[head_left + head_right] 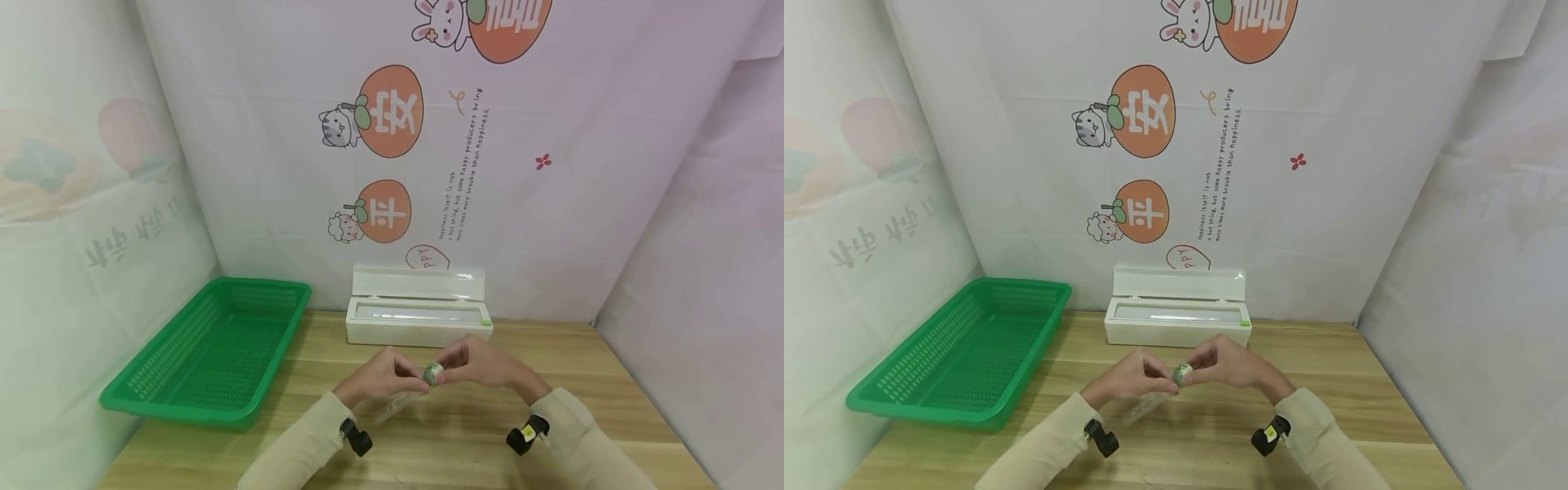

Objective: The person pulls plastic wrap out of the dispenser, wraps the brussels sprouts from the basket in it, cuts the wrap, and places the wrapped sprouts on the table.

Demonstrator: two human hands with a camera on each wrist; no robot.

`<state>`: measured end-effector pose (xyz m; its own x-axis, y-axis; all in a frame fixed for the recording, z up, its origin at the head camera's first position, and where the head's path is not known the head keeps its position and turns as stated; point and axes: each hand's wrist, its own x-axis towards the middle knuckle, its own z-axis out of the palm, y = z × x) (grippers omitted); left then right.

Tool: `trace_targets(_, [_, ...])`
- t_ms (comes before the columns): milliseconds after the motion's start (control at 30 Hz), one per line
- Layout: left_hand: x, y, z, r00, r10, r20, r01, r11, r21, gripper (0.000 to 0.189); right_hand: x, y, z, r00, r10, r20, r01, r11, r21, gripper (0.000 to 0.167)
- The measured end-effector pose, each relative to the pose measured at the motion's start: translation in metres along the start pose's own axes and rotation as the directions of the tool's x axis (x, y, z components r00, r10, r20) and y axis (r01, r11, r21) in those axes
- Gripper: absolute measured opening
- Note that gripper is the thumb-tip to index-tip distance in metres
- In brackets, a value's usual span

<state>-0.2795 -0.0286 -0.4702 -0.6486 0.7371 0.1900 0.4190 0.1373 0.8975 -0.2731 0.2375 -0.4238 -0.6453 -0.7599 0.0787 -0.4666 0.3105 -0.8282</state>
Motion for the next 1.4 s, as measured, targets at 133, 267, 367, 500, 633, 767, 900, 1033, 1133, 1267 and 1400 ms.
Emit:
trace_targets(133, [0.001,0.0,0.002,1.0,0.013,-0.024,-0.013,1.0,0.012,0.015,-0.001,-0.001,-0.004,1.0,0.01,-0.022,-0.01,1.0,0.004,0.022])
trace_targets(267, [0.0,-0.002,0.003,1.0,0.017,-0.022,-0.016,0.999,0.04,0.009,-0.004,-0.001,-0.007,0.999,0.031,-0.036,-0.031,1.0,0.003,0.02])
trace_targets(367, [0.001,-0.006,0.005,1.0,0.023,-0.017,-0.022,0.997,0.072,0.007,-0.005,-0.001,-0.007,0.999,0.036,-0.031,-0.036,0.999,-0.001,0.019])
trace_targets(500, [0.0,-0.006,0.004,0.998,0.001,-0.066,0.01,0.986,0.168,0.021,-0.008,0.001,-0.007,0.995,0.079,-0.064,-0.08,0.997,-0.018,0.018])
trace_targets(633, [-0.003,0.004,0.001,0.968,0.119,-0.22,-0.026,0.923,0.385,0.031,-0.01,0.004,-0.007,0.979,0.152,-0.137,-0.158,0.987,-0.036,0.021])
trace_targets(767, [-0.001,0.017,0.004,0.906,0.322,-0.274,-0.115,0.811,0.573,0.02,-0.01,0.006,-0.008,0.963,0.193,-0.189,-0.202,0.979,-0.028,0.024])
trace_targets(900, [0.001,0.022,0.014,0.893,0.347,-0.286,-0.128,0.806,0.578,0.01,-0.008,0.003,-0.006,0.955,0.21,-0.211,-0.216,0.976,-0.008,0.023])
trace_targets(1033, [0.001,0.018,0.022,0.888,0.292,-0.355,-0.103,0.879,0.465,0.007,-0.004,-0.001,-0.003,0.957,0.202,-0.21,-0.206,0.979,0.005,0.024])
trace_targets(1133, [0.001,0.014,0.025,0.875,0.262,-0.406,-0.109,0.925,0.363,0.009,-0.002,-0.003,-0.001,0.956,0.201,-0.212,-0.197,0.98,0.038,0.025])
trace_targets(1267, [0.003,0.011,0.025,0.862,0.247,-0.443,-0.123,0.949,0.291,0.012,-0.001,-0.004,0.003,0.946,0.222,-0.236,-0.209,0.975,0.079,0.028])
trace_targets(1400, [0.006,0.01,0.024,0.863,0.236,-0.447,-0.126,0.957,0.262,0.015,-0.001,-0.003,0.006,0.932,0.251,-0.263,-0.23,0.967,0.108,0.031])
